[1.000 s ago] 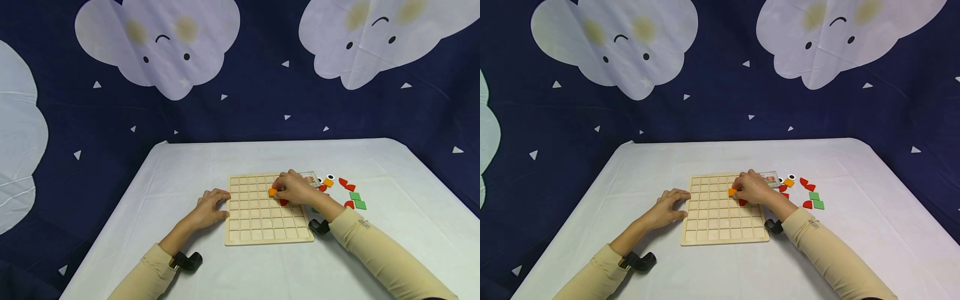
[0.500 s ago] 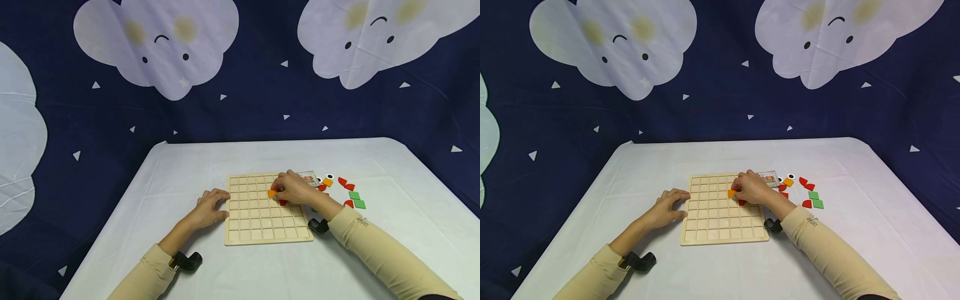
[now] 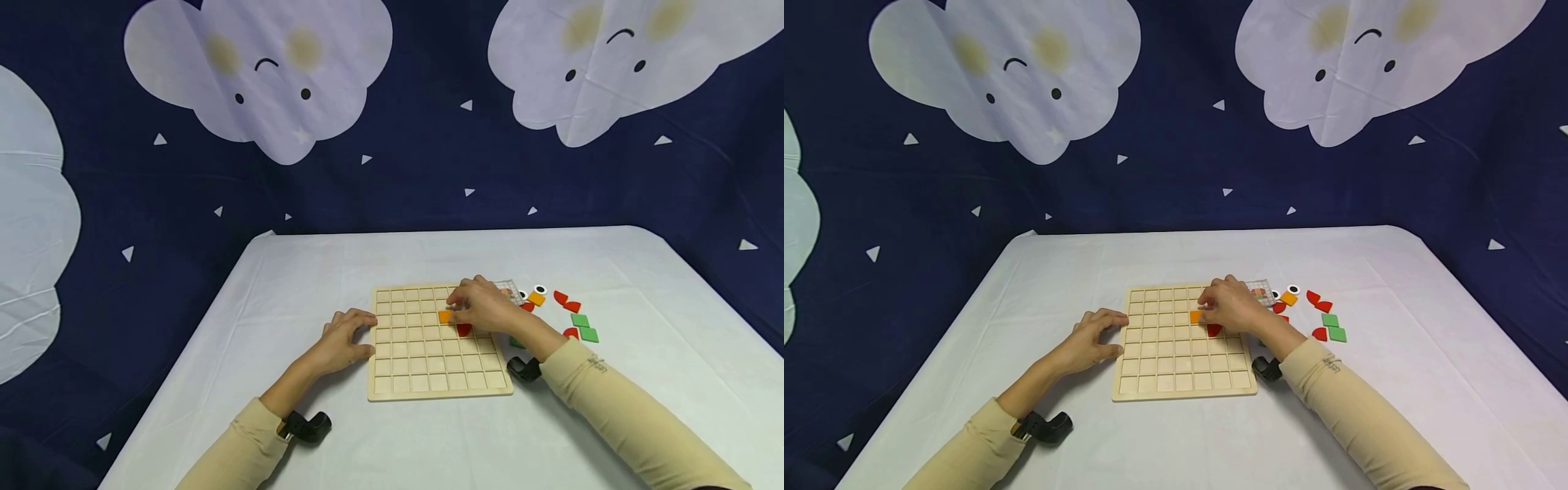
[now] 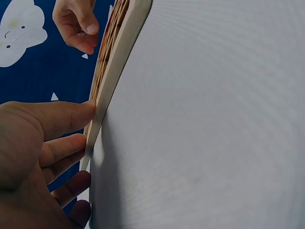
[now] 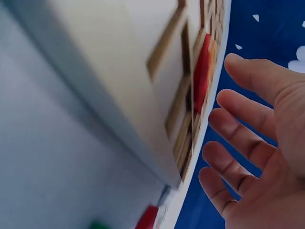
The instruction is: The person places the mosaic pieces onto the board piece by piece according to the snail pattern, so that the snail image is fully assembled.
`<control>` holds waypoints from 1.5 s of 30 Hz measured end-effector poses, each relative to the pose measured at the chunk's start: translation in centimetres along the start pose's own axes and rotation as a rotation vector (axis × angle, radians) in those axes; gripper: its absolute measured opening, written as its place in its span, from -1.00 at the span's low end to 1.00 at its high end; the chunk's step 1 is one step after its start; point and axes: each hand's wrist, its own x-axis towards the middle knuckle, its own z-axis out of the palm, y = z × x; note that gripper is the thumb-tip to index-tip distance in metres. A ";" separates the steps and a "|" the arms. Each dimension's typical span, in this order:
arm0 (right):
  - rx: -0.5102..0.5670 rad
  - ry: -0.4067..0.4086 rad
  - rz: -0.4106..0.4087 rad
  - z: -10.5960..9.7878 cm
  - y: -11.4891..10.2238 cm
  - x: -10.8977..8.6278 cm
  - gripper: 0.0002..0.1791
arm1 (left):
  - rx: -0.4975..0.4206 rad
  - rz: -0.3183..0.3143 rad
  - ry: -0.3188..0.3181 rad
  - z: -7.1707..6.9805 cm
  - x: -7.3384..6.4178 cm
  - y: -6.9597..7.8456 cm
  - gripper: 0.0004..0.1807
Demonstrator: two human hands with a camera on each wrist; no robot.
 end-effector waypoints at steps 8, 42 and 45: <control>0.020 0.084 0.085 -1.9 2.3 -1.3 -0.67 | -0.011 -0.002 -0.001 0.0 0.1 0.0 -0.46; -0.089 0.092 0.427 -4.0 10.9 -7.2 -0.60 | 0.000 -0.013 -0.002 0.1 0.0 0.0 -0.47; -0.104 0.086 0.415 -4.0 10.8 -7.0 -0.61 | -0.003 -0.016 -0.001 0.1 0.0 0.0 -0.47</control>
